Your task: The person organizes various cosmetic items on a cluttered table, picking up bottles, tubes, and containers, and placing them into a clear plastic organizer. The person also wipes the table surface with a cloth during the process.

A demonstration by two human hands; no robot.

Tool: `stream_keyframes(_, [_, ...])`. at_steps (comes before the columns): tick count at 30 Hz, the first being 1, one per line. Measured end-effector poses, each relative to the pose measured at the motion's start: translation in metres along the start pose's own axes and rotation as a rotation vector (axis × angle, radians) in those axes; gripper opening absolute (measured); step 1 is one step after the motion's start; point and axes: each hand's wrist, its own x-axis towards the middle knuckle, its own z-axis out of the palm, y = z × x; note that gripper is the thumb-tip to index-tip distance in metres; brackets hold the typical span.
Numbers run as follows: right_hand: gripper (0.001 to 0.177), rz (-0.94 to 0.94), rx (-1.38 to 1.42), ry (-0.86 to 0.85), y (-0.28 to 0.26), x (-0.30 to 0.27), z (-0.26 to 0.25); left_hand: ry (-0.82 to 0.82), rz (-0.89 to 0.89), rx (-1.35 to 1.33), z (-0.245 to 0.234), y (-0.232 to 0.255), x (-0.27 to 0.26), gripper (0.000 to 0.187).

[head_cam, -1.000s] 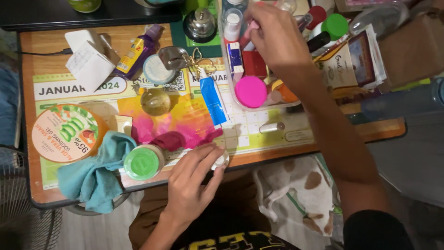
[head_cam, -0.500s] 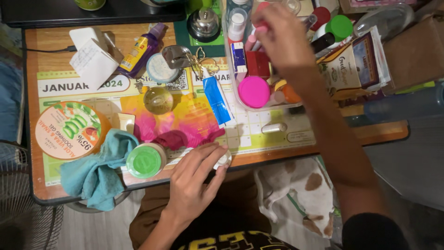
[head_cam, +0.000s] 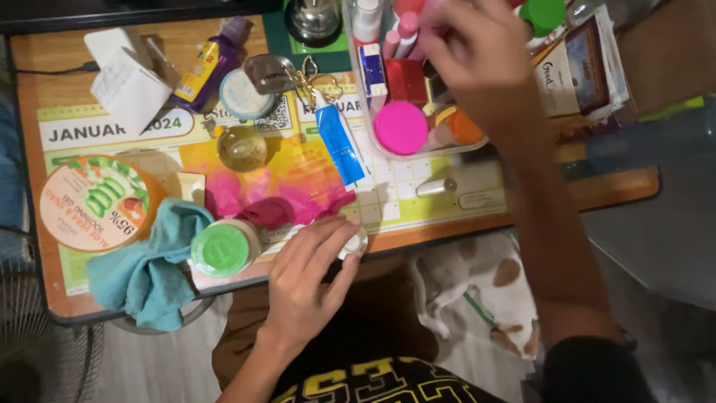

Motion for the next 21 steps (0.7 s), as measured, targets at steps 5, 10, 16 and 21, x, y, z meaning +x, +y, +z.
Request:
stream_keyframes(5, [0.038,0.468,-0.126,-0.204,-0.065,-0.083,-0.040,0.017,0.018,0.000,0.003,0.000,0.007,0.038])
stream_keyframes(10, [0.043,0.541,0.009,-0.279,-0.074,-0.118,-0.015,0.025,0.035,0.005,0.014,0.003,0.014,0.036])
stream_keyframes(16, [0.021,0.531,0.134,-0.035,-0.075,-0.113,-0.044,0.004,0.033,0.019,0.024,0.002,0.017,0.034])
stream_keyframes(21, [0.015,0.235,-0.208,0.169,-0.038,-0.065,-0.069,-0.006,0.028,0.008,0.025,0.002,0.015,0.036])
